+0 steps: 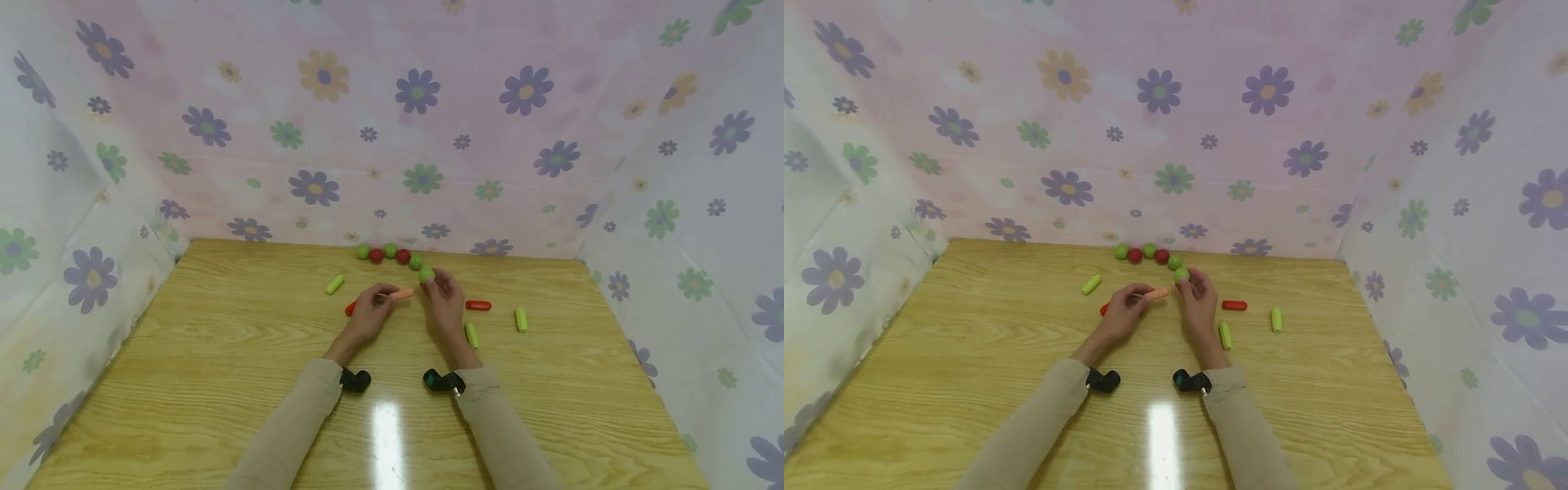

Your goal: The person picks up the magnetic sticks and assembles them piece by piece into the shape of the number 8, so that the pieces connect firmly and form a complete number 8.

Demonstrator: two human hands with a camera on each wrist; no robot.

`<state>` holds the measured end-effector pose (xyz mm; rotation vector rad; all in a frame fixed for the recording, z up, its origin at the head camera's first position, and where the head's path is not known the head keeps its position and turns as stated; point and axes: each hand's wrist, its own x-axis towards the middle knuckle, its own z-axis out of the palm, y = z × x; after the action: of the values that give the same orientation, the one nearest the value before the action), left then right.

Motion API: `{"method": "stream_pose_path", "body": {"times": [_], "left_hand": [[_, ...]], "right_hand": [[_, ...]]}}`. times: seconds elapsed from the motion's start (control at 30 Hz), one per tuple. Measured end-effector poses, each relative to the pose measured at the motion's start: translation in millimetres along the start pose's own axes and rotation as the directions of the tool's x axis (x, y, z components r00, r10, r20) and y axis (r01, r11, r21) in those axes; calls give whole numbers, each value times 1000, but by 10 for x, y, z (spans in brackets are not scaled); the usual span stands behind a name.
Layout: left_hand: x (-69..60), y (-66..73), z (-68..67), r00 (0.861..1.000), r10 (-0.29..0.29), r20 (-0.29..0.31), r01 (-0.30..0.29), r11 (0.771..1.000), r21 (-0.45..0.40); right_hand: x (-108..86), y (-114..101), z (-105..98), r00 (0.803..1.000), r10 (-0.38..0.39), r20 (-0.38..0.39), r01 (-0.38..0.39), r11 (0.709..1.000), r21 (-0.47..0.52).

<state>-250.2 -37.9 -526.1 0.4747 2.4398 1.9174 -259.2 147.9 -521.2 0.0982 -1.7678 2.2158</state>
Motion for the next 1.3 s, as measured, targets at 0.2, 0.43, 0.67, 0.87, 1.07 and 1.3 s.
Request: {"method": "stream_pose_path", "body": {"times": [0.2, 0.43, 0.67, 0.87, 1.07, 1.3], "left_hand": [[4, -6, 0, 1000, -8, -21, 7, 1000, -19], [2, -7, 1, 999, -31, -29, 29, 999, -42], [9, -20, 1, 999, -44, -28, 41, 995, -92], [13, -40, 5, 999, -25, -29, 21, 993, -116], [24, -24, 1, 1000, -21, -23, 18, 994, -105], [29, 19, -1, 999, -32, -23, 29, 995, -93]], "right_hand": [[-83, 27, 22, 999, 36, 3, -36, 999, 20], [-110, 59, 9, 1000, 17, 10, -17, 1000, 21], [-115, 76, 2, 1000, 19, 22, -19, 1000, 11], [-113, 94, -4, 999, 18, 37, -18, 1000, -1], [-118, 109, -17, 998, 33, 46, -33, 999, -4], [-124, 107, -28, 999, 19, 48, -17, 999, -34]]}}
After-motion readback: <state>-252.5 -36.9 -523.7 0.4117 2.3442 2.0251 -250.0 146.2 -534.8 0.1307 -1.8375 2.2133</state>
